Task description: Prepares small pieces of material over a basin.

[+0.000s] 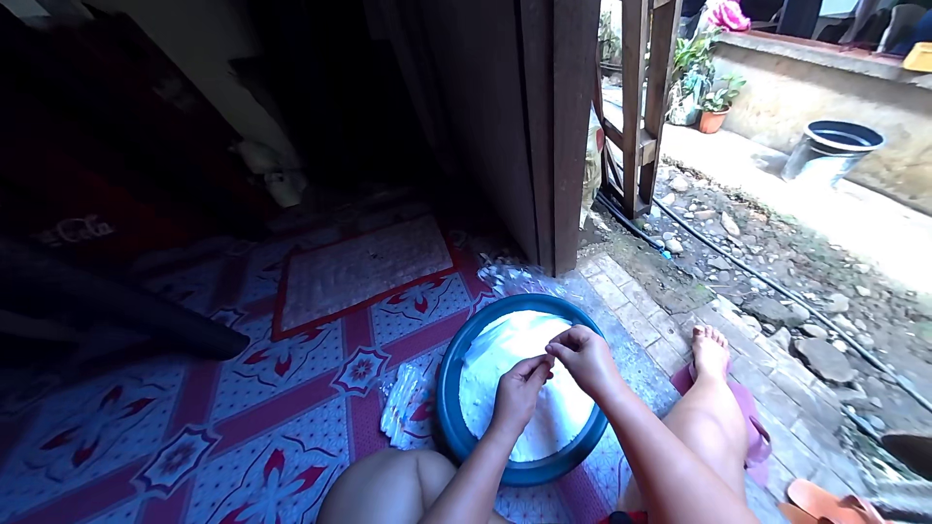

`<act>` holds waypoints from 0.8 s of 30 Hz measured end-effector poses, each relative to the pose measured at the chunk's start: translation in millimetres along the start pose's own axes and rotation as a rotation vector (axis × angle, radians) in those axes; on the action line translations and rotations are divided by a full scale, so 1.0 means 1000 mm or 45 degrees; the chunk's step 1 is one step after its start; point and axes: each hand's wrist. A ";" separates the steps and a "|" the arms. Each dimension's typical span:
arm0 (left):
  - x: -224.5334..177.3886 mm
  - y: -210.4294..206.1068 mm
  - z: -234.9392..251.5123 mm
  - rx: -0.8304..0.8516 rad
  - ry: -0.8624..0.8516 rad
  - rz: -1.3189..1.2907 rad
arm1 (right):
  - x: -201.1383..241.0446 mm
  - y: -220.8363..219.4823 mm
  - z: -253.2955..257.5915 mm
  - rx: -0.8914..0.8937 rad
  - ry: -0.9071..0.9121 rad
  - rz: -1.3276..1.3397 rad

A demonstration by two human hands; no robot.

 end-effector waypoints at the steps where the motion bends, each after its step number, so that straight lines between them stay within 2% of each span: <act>1: 0.001 0.000 0.000 0.008 -0.013 0.014 | 0.000 0.001 0.000 -0.031 0.030 -0.010; 7: 0.007 0.007 -0.001 0.084 -0.108 0.254 | -0.003 0.019 0.005 -0.247 0.207 -0.023; 13: 0.011 0.009 -0.002 0.128 -0.057 0.402 | -0.012 0.035 0.008 -0.373 0.419 0.070; 18: 0.002 0.013 -0.003 0.064 -0.217 0.623 | -0.017 0.039 0.007 -0.306 0.524 0.095; 21: -0.030 0.006 -0.001 -0.011 -0.294 0.645 | -0.017 0.038 0.006 -0.208 0.502 0.053; 24: -0.060 -0.004 0.007 0.025 -0.383 0.654 | -0.016 0.034 0.006 -0.130 0.488 0.024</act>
Point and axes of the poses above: each hand's wrist, its own z-axis towards the middle knuckle, its own y-axis out of the back of the hand, x = y × z, and after that the axes turned 3 degrees about x, right-handed
